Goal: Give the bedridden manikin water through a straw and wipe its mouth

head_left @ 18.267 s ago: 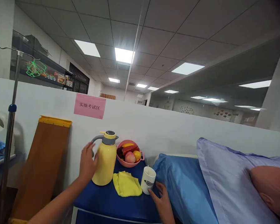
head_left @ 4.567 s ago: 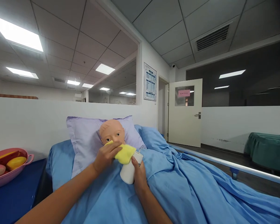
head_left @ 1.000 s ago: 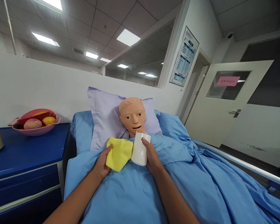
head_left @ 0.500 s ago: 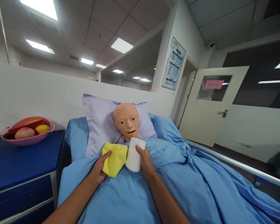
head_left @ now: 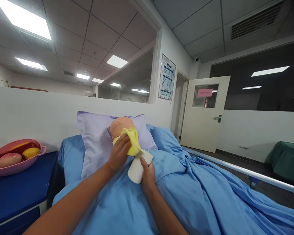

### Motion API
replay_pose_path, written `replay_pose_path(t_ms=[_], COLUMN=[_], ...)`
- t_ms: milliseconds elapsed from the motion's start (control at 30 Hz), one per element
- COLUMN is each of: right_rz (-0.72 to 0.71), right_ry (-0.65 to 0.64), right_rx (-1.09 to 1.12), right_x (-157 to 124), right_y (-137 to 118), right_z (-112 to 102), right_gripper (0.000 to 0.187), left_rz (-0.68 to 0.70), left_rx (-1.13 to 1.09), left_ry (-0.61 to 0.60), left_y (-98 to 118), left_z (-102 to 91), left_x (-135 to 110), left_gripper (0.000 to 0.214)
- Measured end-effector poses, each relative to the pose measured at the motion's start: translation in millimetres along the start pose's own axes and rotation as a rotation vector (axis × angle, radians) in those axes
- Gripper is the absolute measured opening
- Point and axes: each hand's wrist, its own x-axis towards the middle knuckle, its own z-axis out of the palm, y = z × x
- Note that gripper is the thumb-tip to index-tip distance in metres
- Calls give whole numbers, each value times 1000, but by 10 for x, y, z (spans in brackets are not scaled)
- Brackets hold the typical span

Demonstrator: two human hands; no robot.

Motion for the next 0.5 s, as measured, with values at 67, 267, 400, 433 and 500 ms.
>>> replay_pose_path(t_ms=[67,267,400,433,500], right_rz=[-28,-19,3,10,13], right_ry=[5,20,1,-10,-33], right_rx=[35,82,93,105,127], right_x=[21,63,40,33,20], right_y=[7,26,28,22,4], right_z=[8,8,2,6,21], right_gripper=[54,49,49,50,51], left_rz=[277,418,373,361,356], left_rx=[157,363,295,278,242], left_ry=[-176,-259,-248,-252,-252], left_y=[-116,-280,-280,-272,-250], left_z=[133,286,173,134,58], left_x=[16,-357,-611,-614,-519], left_gripper=[29,33,33,32,32])
